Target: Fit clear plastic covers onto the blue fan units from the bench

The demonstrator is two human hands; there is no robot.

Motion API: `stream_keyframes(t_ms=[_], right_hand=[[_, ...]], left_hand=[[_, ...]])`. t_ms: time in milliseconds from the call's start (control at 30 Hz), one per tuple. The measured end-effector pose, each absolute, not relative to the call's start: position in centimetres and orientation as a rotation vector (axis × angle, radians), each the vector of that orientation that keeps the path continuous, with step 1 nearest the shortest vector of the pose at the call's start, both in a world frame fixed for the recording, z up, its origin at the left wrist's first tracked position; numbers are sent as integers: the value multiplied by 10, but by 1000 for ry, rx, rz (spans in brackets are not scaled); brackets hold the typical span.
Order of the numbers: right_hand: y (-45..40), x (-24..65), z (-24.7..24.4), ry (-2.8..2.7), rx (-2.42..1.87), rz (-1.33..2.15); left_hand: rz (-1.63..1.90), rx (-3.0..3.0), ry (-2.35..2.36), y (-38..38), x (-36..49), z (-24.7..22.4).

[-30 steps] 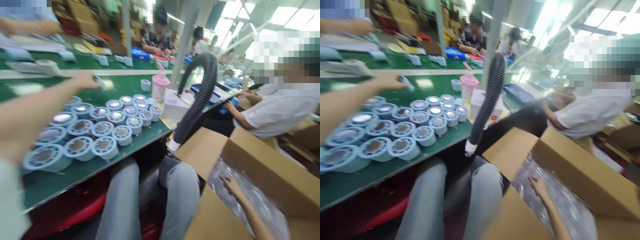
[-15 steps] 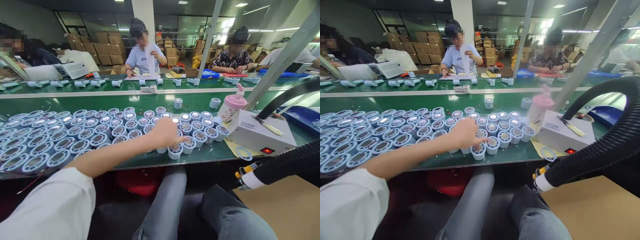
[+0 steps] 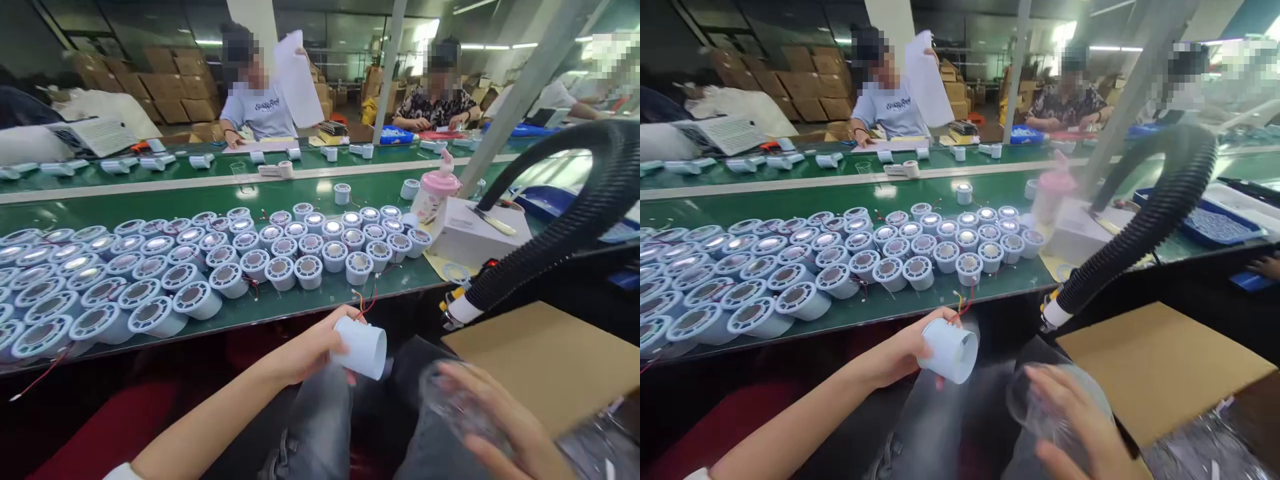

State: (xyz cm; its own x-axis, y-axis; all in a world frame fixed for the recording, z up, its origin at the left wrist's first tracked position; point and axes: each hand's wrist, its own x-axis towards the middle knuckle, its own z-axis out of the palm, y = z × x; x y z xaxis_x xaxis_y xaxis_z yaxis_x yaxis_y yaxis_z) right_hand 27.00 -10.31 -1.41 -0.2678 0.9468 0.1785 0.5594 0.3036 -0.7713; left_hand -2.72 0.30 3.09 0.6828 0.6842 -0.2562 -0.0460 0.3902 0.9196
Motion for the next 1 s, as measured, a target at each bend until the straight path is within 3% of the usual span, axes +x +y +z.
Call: stream_keyframes(t_ms=[100, 167, 233, 333, 467, 667, 833, 1000], right_hand=[[-89, 220, -2, -2191, -1289, 287], [-78, 202, 3, -2236, -1382, 186], [-73, 198, 5, -2252, -1464, 278], [-76, 203, 5, -2137, -1484, 687], [-82, 206, 6, -1808, -1436, 1052], [-79, 207, 3, -1368, -1424, 1186], [-77, 214, -1, -1071, -1299, 1392], [-81, 219, -4, -1549, -1205, 1173]], left_hand=[[309, 906, 628, -2, -12, 9], [179, 1089, 661, -3, -6, 8], [137, 1432, 697, -2, -3, 15], [274, 1860, 790, -3, -4, 23], [473, 1914, 843, -9, -4, 11], [493, 1948, 773, -13, -6, -10], [386, 1624, 686, -16, -5, -4], [432, 1323, 643, -20, -4, -6]])
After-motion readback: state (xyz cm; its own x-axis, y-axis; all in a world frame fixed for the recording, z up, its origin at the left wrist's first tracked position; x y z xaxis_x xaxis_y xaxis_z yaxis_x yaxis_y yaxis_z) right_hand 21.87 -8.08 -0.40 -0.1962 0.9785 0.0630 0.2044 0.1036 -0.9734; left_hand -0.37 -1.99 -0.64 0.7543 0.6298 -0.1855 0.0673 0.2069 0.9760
